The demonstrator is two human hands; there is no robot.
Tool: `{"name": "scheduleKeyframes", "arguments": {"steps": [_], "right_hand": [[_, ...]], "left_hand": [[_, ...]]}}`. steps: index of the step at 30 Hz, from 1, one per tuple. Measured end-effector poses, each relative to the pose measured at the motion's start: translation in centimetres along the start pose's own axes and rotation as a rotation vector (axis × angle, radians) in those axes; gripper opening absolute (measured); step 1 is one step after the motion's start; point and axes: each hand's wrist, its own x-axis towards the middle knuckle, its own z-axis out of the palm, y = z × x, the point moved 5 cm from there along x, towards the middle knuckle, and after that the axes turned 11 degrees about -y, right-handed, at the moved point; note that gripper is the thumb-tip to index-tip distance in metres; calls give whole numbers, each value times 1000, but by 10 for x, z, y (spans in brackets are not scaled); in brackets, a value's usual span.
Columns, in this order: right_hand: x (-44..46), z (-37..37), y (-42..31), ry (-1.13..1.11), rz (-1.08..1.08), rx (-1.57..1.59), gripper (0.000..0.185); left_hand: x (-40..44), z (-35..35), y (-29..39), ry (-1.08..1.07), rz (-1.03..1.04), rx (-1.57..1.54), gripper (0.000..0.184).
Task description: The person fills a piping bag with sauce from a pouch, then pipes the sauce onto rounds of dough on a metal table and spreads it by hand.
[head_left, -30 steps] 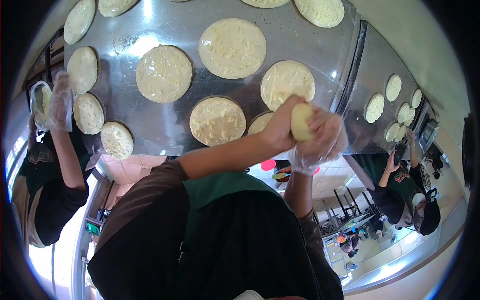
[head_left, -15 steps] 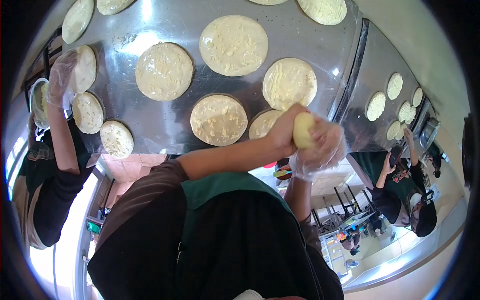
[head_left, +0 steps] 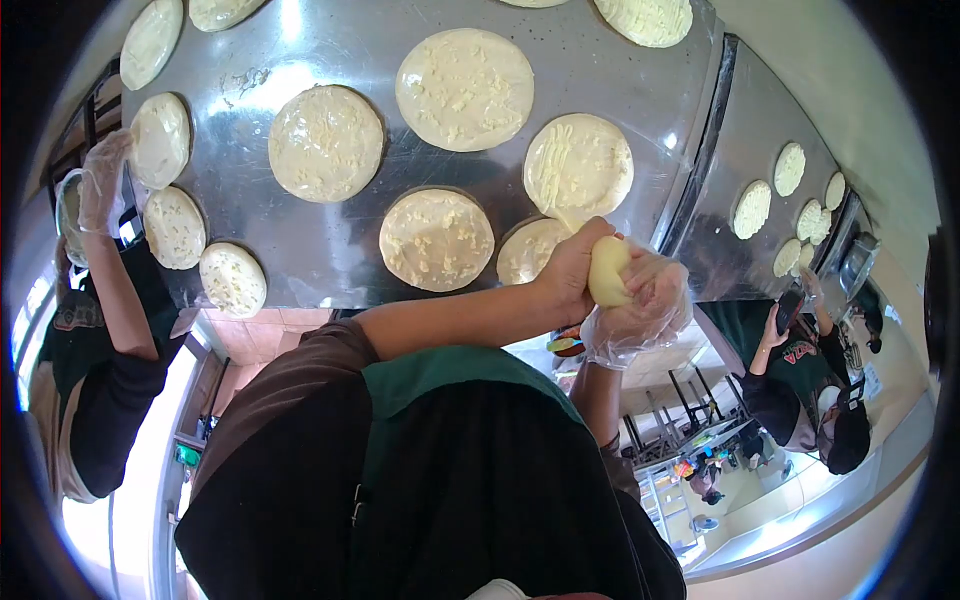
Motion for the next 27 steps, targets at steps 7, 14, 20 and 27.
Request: {"name": "scheduleKeyframes", "arguments": {"steps": [7, 14, 20, 27], "right_hand": [[66, 22, 4, 69, -168, -37, 39], [41, 10, 1, 118, -14, -1, 45], [1, -6, 9, 118, 59, 86, 45], [71, 19, 8, 147, -164, 93, 46]], "left_hand": [[47, 42, 43, -190, 42, 22, 27], [33, 23, 20, -180, -19, 9, 28], [2, 0, -8, 27, -6, 10, 23], [49, 54, 46, -196, 26, 43, 27]]}}
